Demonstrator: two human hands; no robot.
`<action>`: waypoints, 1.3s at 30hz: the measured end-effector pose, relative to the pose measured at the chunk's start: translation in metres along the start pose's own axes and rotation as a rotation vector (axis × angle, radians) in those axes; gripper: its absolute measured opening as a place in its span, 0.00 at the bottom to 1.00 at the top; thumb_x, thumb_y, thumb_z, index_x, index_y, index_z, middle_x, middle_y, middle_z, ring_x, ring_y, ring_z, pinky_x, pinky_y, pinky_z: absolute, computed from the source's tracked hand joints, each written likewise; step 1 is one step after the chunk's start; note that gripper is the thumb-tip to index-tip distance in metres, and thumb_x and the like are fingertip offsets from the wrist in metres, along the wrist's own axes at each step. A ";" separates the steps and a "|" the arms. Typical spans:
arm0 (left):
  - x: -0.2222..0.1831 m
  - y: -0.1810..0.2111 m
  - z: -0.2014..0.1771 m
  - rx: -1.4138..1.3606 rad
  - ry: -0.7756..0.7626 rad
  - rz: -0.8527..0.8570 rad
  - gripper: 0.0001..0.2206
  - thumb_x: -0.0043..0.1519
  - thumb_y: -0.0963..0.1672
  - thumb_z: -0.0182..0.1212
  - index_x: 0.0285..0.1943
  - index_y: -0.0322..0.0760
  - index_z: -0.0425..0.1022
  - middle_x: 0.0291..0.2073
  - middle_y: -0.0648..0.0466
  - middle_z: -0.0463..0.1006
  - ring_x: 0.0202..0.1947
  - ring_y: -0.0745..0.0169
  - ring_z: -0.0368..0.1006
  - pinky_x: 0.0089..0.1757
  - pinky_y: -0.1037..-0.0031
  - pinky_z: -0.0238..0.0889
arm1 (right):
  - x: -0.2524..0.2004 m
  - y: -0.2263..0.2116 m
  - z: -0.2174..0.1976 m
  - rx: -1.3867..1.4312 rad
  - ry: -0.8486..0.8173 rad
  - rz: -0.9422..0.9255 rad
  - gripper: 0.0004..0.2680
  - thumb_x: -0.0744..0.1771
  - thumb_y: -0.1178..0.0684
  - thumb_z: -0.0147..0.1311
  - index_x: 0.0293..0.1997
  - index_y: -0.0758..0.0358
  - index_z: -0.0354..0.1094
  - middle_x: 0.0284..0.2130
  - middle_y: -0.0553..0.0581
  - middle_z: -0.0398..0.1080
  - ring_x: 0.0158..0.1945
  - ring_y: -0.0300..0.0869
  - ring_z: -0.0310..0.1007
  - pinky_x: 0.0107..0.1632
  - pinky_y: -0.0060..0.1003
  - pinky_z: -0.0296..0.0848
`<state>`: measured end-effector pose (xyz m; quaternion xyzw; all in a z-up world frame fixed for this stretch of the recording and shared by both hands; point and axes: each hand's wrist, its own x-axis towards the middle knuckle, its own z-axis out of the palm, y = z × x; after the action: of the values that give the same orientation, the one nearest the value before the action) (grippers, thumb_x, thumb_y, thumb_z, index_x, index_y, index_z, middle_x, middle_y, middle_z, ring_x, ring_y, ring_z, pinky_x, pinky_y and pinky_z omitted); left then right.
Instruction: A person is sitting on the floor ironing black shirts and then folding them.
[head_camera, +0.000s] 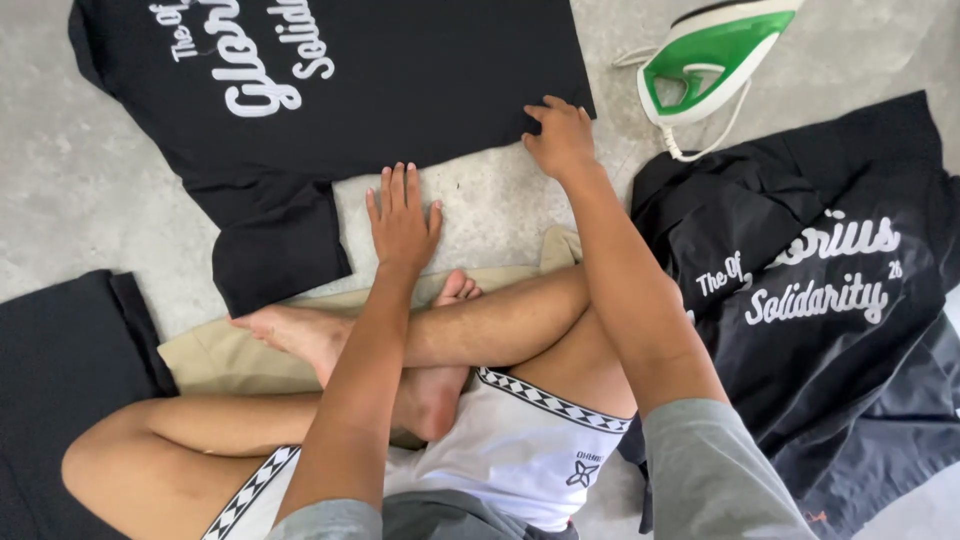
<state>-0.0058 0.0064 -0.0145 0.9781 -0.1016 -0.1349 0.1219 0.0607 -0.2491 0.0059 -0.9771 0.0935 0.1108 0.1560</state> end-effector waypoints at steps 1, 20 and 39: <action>0.001 0.000 0.001 0.001 0.015 -0.003 0.28 0.62 0.53 0.36 0.70 0.40 0.42 0.68 0.49 0.41 0.69 0.56 0.33 0.61 0.53 0.28 | 0.003 0.002 0.003 -0.033 0.017 -0.068 0.15 0.61 0.50 0.56 0.53 0.47 0.66 0.54 0.59 0.61 0.58 0.51 0.59 0.61 0.52 0.48; -0.003 0.004 -0.004 0.017 0.081 -0.002 0.26 0.63 0.53 0.37 0.68 0.40 0.49 0.65 0.49 0.48 0.67 0.55 0.40 0.58 0.54 0.35 | -0.013 -0.005 -0.010 0.225 -0.182 -0.076 0.08 0.61 0.57 0.51 0.38 0.48 0.73 0.34 0.55 0.73 0.44 0.53 0.71 0.46 0.45 0.68; -0.002 0.004 -0.007 -0.010 0.075 0.011 0.25 0.63 0.52 0.38 0.68 0.38 0.49 0.64 0.48 0.48 0.66 0.53 0.41 0.57 0.52 0.37 | 0.019 0.082 0.013 0.745 0.246 0.548 0.08 0.61 0.52 0.55 0.39 0.58 0.64 0.20 0.52 0.70 0.15 0.33 0.69 0.18 0.23 0.67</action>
<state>-0.0067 0.0049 -0.0064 0.9813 -0.1017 -0.0978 0.1310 0.0589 -0.3246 -0.0342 -0.7998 0.3989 -0.0098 0.4484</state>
